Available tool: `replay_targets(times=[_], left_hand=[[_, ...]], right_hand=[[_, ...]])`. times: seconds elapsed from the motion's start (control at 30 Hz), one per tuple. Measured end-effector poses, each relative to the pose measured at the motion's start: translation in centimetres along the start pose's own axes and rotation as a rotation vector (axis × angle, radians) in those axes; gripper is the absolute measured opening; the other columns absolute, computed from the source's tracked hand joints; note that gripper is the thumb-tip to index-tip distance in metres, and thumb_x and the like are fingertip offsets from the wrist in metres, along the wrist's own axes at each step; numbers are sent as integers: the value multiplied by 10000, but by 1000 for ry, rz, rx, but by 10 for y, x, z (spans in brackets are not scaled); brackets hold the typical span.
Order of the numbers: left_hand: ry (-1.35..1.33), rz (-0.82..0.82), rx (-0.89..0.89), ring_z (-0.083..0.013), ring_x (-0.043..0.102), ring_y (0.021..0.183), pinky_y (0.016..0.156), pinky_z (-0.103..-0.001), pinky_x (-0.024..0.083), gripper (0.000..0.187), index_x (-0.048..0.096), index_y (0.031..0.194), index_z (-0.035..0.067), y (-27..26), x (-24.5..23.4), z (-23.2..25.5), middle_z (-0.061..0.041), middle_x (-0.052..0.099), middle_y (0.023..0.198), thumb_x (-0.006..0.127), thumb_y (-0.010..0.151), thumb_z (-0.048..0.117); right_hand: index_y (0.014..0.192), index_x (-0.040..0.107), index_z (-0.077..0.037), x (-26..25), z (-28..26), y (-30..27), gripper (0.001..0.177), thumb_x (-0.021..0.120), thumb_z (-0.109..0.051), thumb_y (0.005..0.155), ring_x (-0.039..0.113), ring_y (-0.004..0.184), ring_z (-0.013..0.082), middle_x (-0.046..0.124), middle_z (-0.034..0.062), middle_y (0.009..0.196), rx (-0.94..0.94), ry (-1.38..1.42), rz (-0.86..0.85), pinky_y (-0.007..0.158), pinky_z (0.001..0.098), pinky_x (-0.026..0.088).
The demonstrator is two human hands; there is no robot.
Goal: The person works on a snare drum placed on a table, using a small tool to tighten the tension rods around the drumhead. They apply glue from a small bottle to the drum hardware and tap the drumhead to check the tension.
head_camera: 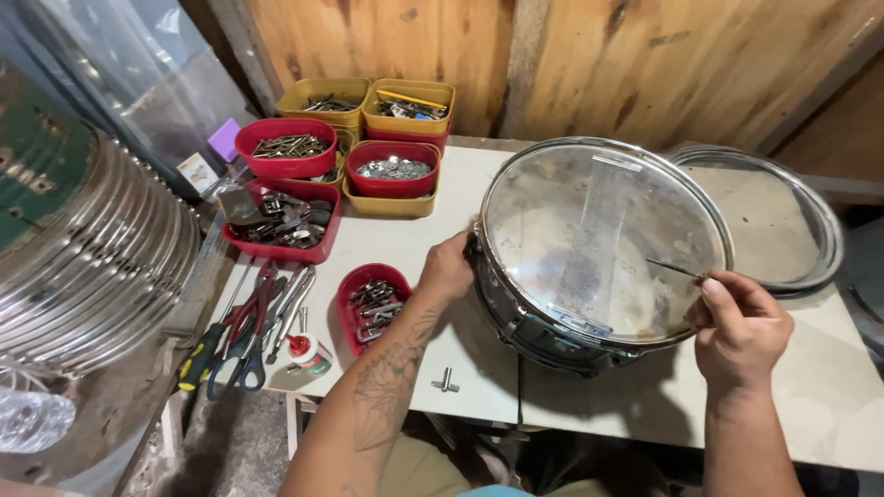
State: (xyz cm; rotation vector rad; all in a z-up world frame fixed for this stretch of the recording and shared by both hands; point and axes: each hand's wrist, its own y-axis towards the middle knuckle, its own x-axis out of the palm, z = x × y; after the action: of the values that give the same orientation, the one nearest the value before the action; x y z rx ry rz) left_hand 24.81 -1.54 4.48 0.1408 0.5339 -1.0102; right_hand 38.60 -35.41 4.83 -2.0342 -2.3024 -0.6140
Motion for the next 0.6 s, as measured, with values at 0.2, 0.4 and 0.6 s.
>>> replay_targets(times=[0.2, 0.4, 0.6], left_hand=[[-16, 38, 63, -237, 724, 899, 890, -316, 623, 506, 495, 1477, 131, -28, 2, -4, -145, 680, 1196, 589, 981, 94], [-31, 95, -10, -220, 712, 796, 757, -305, 686, 129, 652, 1048, 11, -51, 6, -15, -93, 716, 949, 547, 983, -26], [-31, 184, 7, -189, 683, 770, 763, -311, 673, 112, 661, 1024, 29, -53, 10, -22, -67, 715, 938, 589, 953, -18]], right_hand=[[1074, 709, -45, 0, -2, 1, 112, 732, -106, 983, 470, 531, 119, 681, 88, 868, -20, -42, 17, 504, 248, 413], [1047, 715, -38, 10, 6, 14, 108, 756, -105, 973, 485, 495, 102, 609, 51, 722, -46, -34, 18, 459, 226, 429], [1059, 709, -23, 26, 10, 30, 121, 748, -107, 980, 484, 498, 97, 682, 82, 837, -73, -56, -16, 449, 214, 412]])
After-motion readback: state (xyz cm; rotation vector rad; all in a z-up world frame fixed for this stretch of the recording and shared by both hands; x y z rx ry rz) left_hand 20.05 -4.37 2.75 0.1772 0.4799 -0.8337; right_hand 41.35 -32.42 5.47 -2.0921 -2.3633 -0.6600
